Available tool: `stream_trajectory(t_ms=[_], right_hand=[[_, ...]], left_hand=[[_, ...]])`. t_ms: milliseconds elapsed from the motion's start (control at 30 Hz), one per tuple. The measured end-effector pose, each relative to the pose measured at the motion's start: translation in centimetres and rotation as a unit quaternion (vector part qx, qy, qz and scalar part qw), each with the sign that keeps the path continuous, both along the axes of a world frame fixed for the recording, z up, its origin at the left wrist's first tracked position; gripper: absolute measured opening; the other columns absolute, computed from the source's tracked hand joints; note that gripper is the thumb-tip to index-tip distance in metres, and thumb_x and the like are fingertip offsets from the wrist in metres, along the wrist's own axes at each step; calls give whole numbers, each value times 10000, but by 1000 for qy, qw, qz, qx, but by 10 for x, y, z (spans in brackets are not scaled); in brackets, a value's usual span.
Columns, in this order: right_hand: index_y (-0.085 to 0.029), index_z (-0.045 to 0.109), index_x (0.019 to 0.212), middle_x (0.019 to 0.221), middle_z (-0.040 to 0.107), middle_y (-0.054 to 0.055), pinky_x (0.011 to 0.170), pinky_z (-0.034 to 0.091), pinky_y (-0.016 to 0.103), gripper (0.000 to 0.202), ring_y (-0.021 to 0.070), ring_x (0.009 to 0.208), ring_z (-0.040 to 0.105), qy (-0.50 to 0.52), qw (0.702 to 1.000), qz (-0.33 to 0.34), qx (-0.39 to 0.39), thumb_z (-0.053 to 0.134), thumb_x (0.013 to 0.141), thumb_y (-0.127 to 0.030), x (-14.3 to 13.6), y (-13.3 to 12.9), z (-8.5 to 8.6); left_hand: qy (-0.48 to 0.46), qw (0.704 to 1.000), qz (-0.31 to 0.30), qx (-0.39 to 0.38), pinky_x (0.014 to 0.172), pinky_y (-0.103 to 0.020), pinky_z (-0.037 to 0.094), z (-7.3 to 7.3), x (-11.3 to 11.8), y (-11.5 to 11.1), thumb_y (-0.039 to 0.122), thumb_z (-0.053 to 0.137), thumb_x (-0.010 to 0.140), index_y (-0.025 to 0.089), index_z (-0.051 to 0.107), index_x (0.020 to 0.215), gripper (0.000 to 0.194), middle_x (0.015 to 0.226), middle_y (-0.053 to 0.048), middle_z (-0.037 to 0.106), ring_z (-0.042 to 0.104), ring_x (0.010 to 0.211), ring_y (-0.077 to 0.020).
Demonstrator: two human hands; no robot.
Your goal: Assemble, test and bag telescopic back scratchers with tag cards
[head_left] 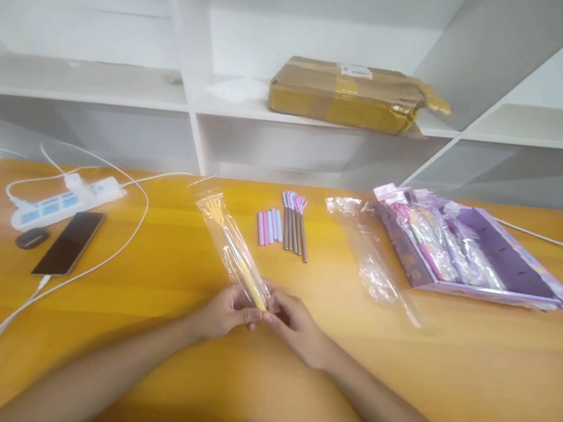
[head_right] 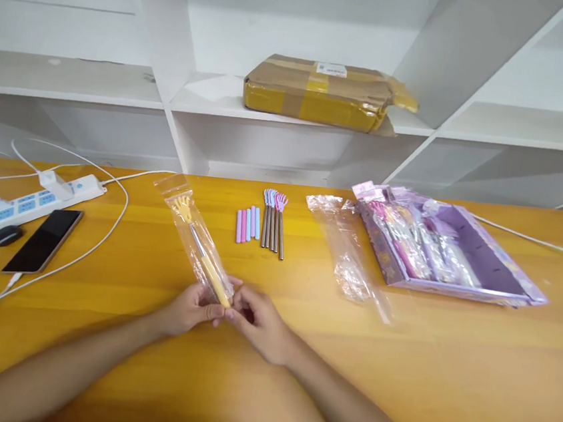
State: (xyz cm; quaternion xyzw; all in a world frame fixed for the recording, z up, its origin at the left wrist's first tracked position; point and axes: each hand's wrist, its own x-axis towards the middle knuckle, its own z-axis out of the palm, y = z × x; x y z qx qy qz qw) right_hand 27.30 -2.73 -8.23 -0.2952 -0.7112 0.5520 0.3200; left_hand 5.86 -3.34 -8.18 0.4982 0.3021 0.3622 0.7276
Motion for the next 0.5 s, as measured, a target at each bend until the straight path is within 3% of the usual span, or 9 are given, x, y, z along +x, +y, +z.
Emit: stream_trajectory(t_ms=[233, 367, 500], right_hand=[[-181, 569, 819, 790, 648, 33, 738, 481, 260, 488, 141, 738, 590, 6, 999, 51, 0, 408, 1108, -540, 5, 4, -1], [-180, 576, 808, 772, 629, 18, 693, 451, 224, 489, 118, 699, 568, -15, 997, 64, 42, 421, 1107, -534, 11, 4, 0], [-191, 662, 953, 956, 716, 54, 847, 505, 225, 357, 137, 898, 680, -36, 992, 114, 41, 422, 1129, -389, 12, 9, 8]], left_hand=[[25, 995, -75, -52, 690, -245, 510, -1, -2, -13, 406, 778, 925, 282, 557, 1484, 614, 956, -14, 611, 548, 725, -98], [39, 994, -74, -69, 710, -270, 510, -2, -2, -20, 439, 783, 912, 265, 552, 1467, 626, 937, -16, 606, 557, 727, -113], [57, 993, -78, -70, 761, -290, 522, -2, -2, -17, 442, 773, 920, 271, 572, 1400, 548, 1001, -32, 598, 582, 805, -132]])
